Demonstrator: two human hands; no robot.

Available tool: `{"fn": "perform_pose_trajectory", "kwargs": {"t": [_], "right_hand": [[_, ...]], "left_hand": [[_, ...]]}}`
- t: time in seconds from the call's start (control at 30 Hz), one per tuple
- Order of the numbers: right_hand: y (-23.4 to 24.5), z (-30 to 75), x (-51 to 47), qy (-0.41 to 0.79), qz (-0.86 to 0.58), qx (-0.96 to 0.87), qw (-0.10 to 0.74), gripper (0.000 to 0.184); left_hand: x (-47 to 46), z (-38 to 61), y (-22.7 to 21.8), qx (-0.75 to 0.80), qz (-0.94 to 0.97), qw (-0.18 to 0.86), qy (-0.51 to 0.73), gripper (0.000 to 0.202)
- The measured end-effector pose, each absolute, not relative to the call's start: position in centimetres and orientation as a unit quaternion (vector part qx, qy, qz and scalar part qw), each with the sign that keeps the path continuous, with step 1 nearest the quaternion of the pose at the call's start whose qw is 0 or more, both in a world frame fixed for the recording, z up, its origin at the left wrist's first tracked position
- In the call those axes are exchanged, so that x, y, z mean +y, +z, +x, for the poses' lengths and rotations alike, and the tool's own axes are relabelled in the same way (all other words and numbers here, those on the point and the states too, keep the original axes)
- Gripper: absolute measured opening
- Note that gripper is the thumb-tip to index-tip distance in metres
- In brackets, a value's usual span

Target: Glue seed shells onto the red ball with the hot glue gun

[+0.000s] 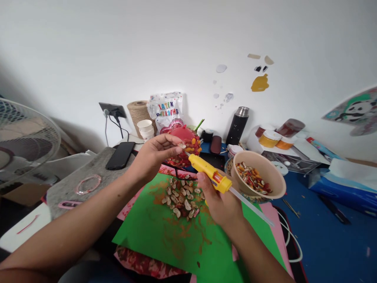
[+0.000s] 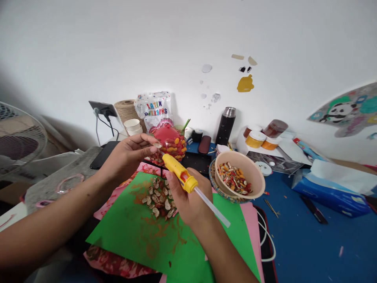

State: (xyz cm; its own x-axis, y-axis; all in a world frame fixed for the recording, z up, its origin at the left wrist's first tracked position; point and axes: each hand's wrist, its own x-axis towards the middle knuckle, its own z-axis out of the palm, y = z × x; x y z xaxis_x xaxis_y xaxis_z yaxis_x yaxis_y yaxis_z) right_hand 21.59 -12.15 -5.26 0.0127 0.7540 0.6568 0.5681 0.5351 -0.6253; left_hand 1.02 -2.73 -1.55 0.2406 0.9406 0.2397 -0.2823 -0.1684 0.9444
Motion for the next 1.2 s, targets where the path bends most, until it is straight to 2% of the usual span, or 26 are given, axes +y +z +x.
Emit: {"fn": "perform_pose_trajectory", "kwargs": {"t": [0.3, 0.8, 1.2], "right_hand": [[-6.0, 21.9, -12.1, 0.127, -0.476, -0.656, 0.571, 0.043], [-5.2, 21.5, -12.3, 0.124, -0.463, -0.679, 0.557, 0.048], [-4.7, 21.4, -12.5, 0.12, -0.464, -0.684, 0.55, 0.044]], "left_hand": [[-2.5, 1.0, -2.1, 0.309, 0.538, 0.589, 0.517, 0.034], [-2.3, 1.0, -2.3, 0.295, 0.552, 0.601, 0.497, 0.031], [-2.7, 1.2, -2.0, 0.289, 0.561, 0.612, 0.477, 0.026]]}}
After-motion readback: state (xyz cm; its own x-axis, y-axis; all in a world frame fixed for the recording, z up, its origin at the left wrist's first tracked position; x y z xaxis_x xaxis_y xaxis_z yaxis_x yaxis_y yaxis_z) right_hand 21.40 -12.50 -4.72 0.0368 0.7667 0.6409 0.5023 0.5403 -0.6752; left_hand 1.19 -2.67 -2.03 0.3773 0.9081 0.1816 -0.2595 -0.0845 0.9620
